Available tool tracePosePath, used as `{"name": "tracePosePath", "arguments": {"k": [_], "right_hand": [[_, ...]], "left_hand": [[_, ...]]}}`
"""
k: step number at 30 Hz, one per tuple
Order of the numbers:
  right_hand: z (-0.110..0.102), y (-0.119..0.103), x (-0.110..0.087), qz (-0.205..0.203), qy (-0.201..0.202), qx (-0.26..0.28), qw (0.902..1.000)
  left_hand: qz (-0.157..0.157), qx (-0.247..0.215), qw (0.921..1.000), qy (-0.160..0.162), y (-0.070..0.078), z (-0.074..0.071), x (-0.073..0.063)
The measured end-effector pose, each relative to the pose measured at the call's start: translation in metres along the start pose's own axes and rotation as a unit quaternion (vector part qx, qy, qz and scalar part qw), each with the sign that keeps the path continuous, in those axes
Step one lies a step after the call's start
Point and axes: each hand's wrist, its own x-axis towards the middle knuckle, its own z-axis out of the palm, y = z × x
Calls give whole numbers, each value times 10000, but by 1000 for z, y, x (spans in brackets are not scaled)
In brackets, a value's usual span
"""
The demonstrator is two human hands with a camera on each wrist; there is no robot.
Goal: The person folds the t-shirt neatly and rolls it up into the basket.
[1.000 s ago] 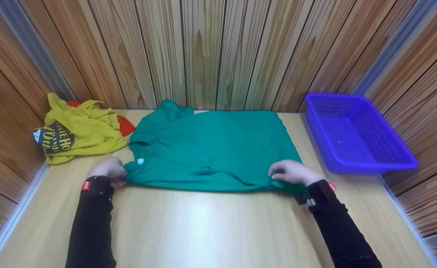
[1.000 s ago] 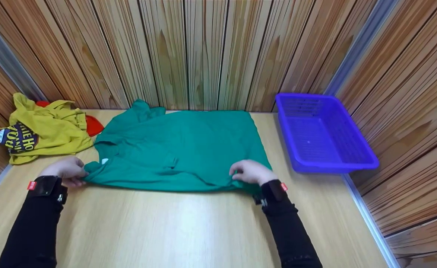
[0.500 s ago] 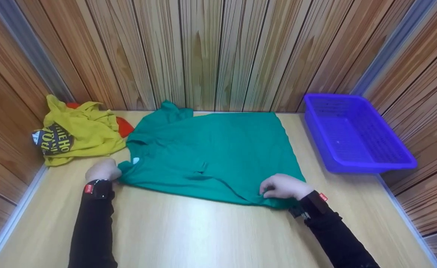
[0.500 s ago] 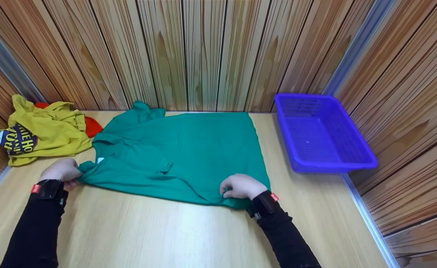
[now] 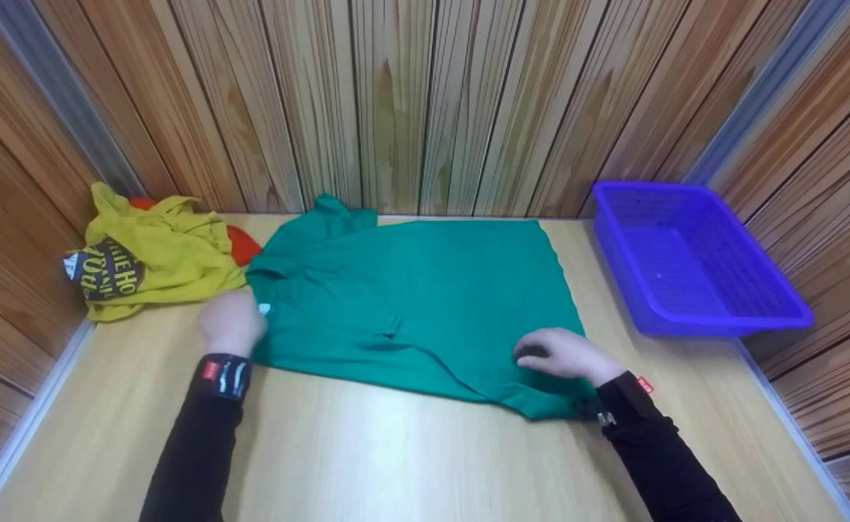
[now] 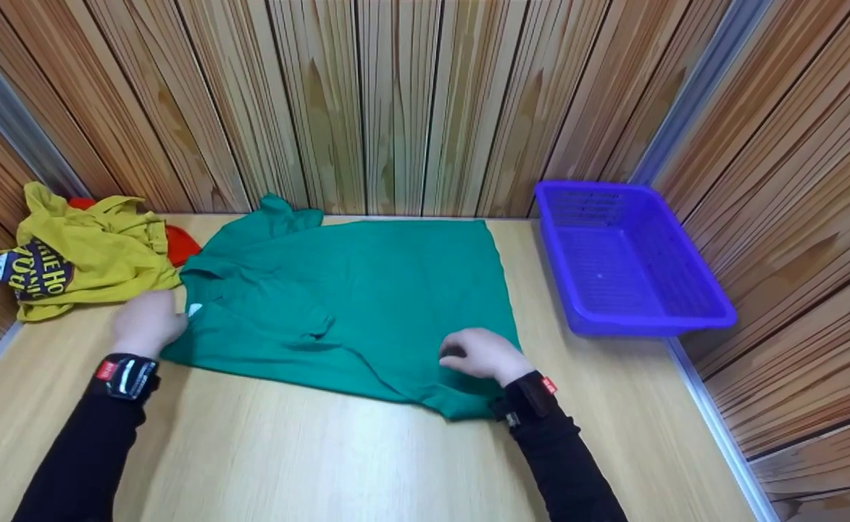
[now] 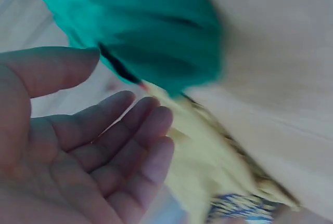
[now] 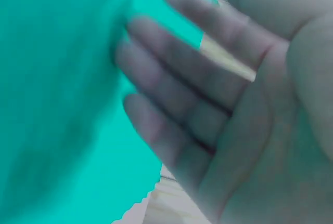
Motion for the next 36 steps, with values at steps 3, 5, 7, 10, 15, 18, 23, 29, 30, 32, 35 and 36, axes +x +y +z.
{"name": "tracePosePath", "arguments": {"k": [3,5,7,10,15,18,23,29,30,32,35,36], "right_hand": [[2,3,-6,439,267,-350,9981],[4,3,-10,749,306,-522,9954],[7,1,-14,1022,276,-612,9925],[10,-4,-19,1326,184,-601,9892],[15,-11,-24,1584,-12,-577,9857],[15,-11,-23,1632,-83,-599,9847],[13,-4,-14,1640,-37,-573,9848],[8,10,5,1841,-45,-543,9814],[7,12,7,1888,-56,-512,9807],[6,16,12,1939,-63,-463,9799],[4,20,17,1968,-54,-423,9795],[4,22,18,1973,-38,-413,9795]], "left_hand": [[612,18,9981,87,19,9,-9],[984,149,9950,52,29,16,-17],[1361,450,9896,100,38,24,-25],[1669,812,9826,80,47,35,-37],[1625,889,9824,-232,57,46,-46],[1537,867,9840,-255,60,49,-45],[1441,859,9854,-300,63,50,-34],[1317,735,9877,-407,67,50,-12],[1304,709,9881,-400,67,50,-9],[1274,668,9889,-379,67,50,-3],[1230,602,9899,-358,68,51,4],[1210,583,9903,-359,68,51,7]]}}
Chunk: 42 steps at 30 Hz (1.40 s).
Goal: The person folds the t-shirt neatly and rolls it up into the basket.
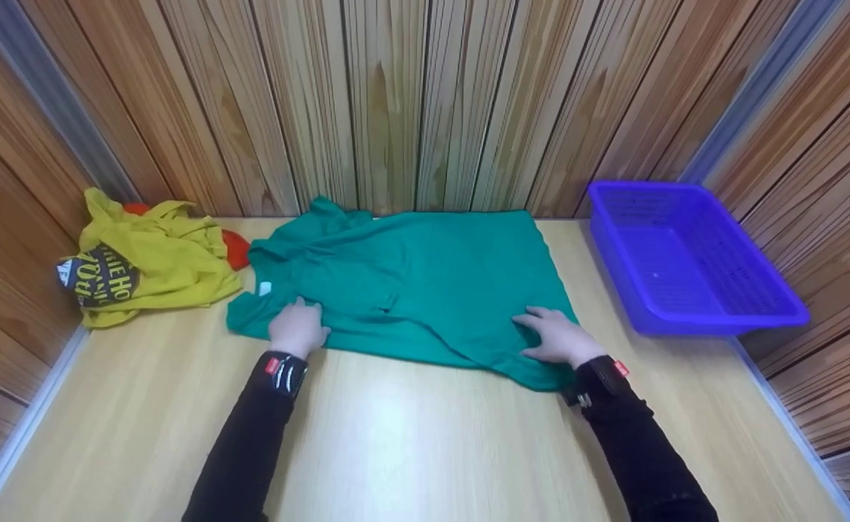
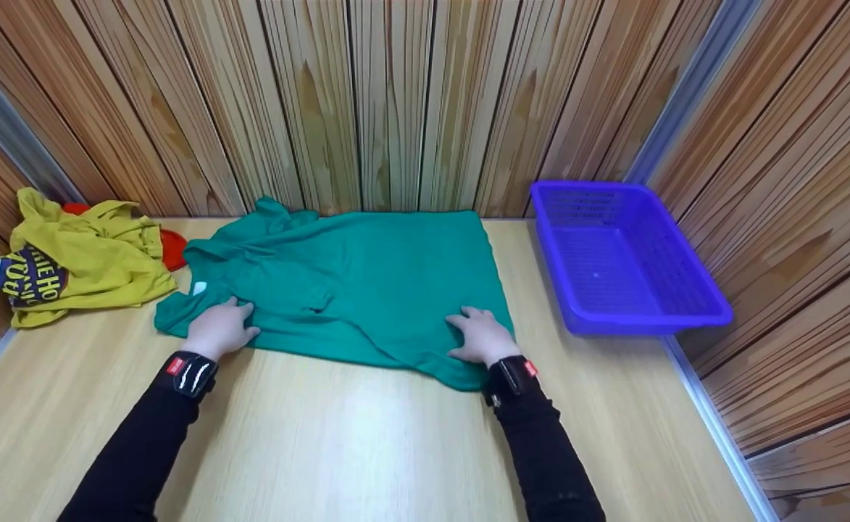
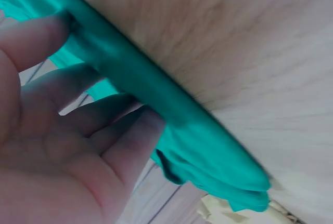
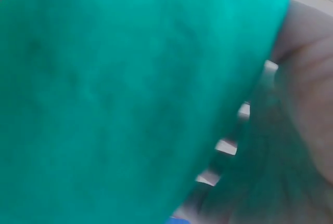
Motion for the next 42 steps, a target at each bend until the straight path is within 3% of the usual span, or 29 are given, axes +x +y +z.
{"name": "tracePosePath", "arguments": {"k": [7,16,20,25,30,34,42], "right_hand": [[1,3,4,16,25,46,10000],[4,9,3,-164,278,282,9991],[6,13,-4,-337,558,509,9966],[6,15,-18,-546,1066,505,9915],[7,14,-32,-727,1293,451,9879],[9,11,-42,-785,1460,419,9853],[12,4,-57,-631,2061,238,9762]], "left_hand": [[-92,-115,9999,6,-3,2,10],[-60,-70,9999,-88,-2,-1,7],[35,-405,9992,-36,-5,-6,5],[-231,-1122,9923,481,-17,-17,8],[-673,-1446,9807,1133,-36,-24,13],[-921,-1598,9756,1195,-47,-24,13],[-965,-1541,9776,1063,-54,-17,10]]}}
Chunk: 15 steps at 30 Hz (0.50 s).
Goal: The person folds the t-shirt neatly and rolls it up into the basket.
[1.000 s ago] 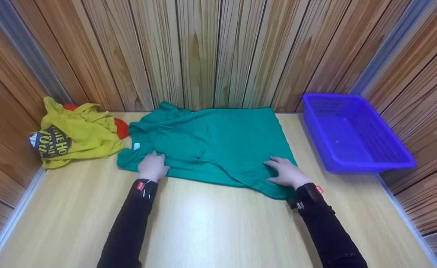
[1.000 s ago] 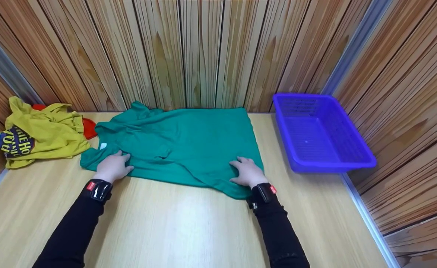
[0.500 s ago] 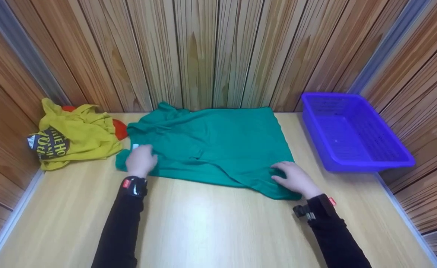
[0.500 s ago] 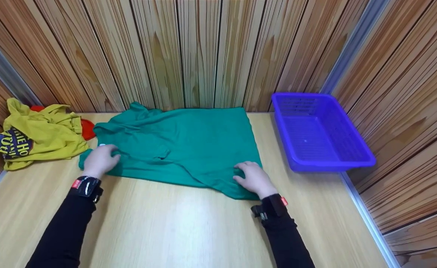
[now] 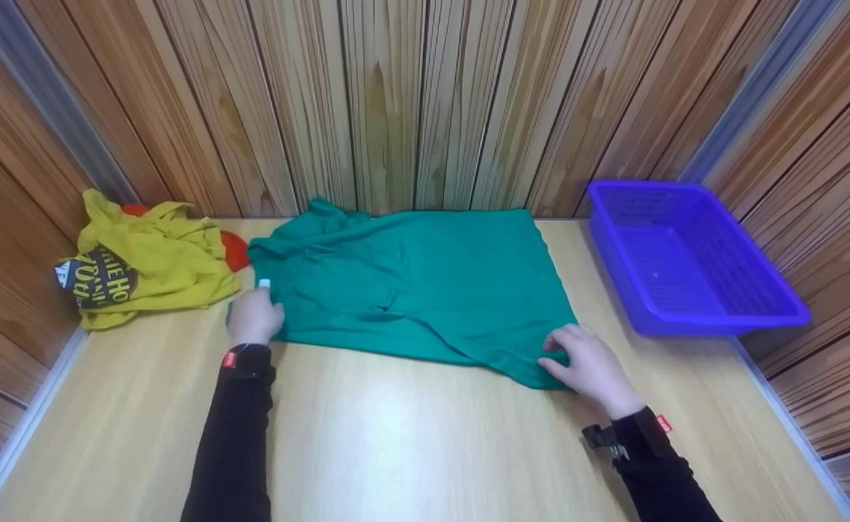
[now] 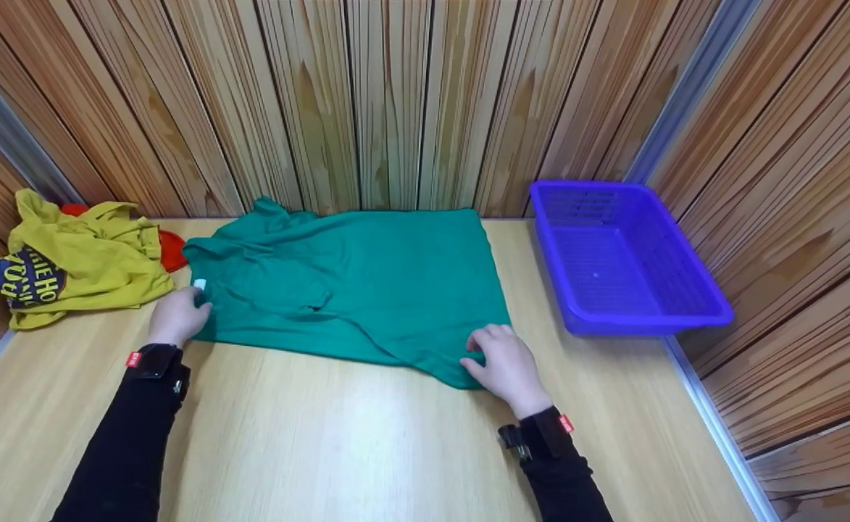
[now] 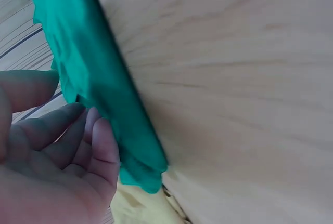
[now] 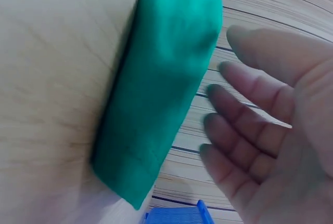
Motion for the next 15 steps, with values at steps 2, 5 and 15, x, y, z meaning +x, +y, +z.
{"name": "tracePosePath", "arguments": {"k": [2,5,15], "right_hand": [[0,-2,-3,-69,78,-32,9999],[3,-5,-8,-327,67,-159,9993],[18,-11,-10,-383,-363,-912,9944]], "left_hand": [[33,12,10000,20,-2,2,0],[111,-32,9998,165,-5,4,1],[144,-140,9991,362,-11,11,2]]}}
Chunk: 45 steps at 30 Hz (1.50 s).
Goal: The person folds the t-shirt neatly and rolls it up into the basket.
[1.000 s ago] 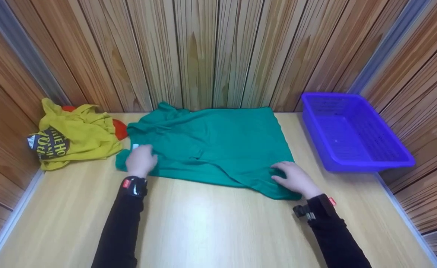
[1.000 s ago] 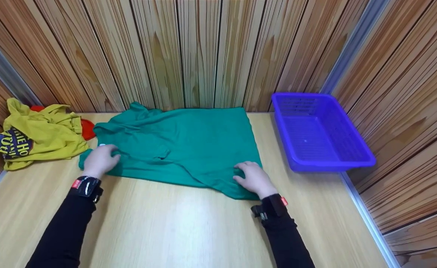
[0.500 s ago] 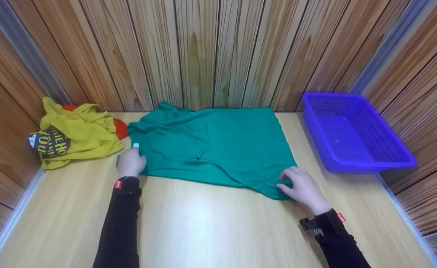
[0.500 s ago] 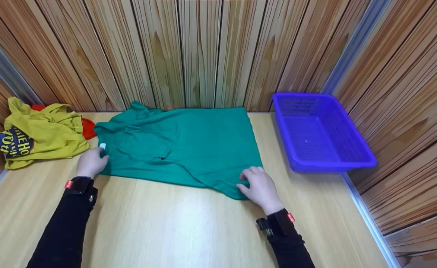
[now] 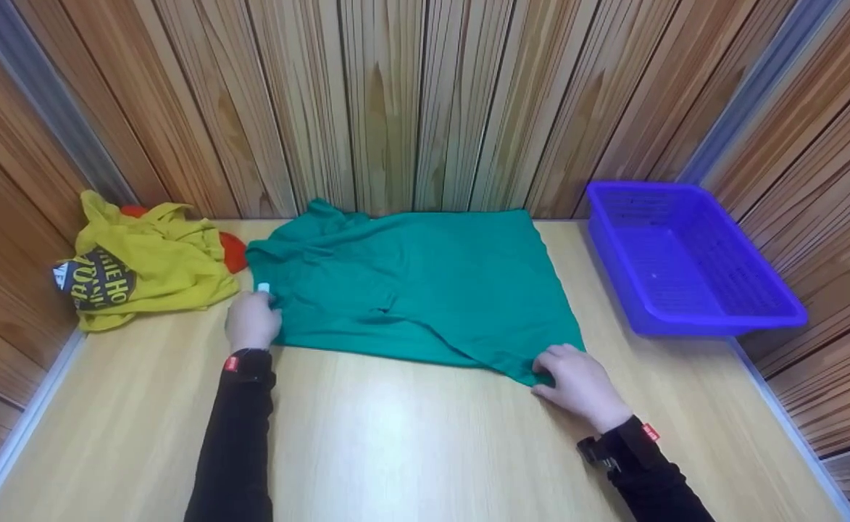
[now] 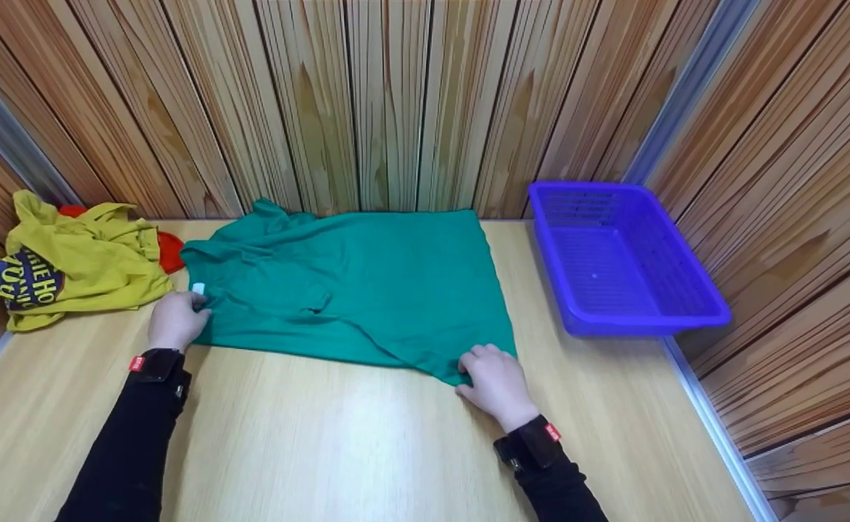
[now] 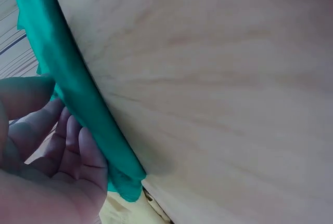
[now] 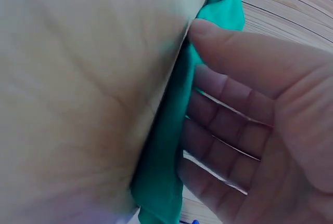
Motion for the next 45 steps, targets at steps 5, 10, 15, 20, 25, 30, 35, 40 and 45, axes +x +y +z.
{"name": "tracePosePath", "arguments": {"k": [5,10,15,20,25,30,35,40,45], "right_hand": [[2,-1,6,16,-79,-138,9999],[4,-2,11,-125,-51,-159,9998],[-2,2,10,-187,-27,109,9998],[-17,8,5,-14,185,704,9973],[-33,12,2,-32,651,1126,9915],[-39,17,-3,-350,1030,1283,9857],[-40,25,-12,-694,919,1273,9852],[-36,33,-20,-829,305,1149,9894],[-30,37,-25,-883,-302,1124,9893]], "left_hand": [[-91,215,9997,10,0,1,1],[-100,294,9995,-106,-1,0,1],[238,-571,9980,-163,-6,-14,-4],[1230,-1335,9834,-5,-4,-34,-9],[1976,-1582,9671,-247,0,-51,-19],[2434,-1756,9485,-1008,-3,-61,-34],[2598,-1443,9355,-1910,-14,-62,-50],[2328,-910,9340,-2554,-21,-59,-64],[1762,-516,9397,-2887,-20,-53,-74]]}}
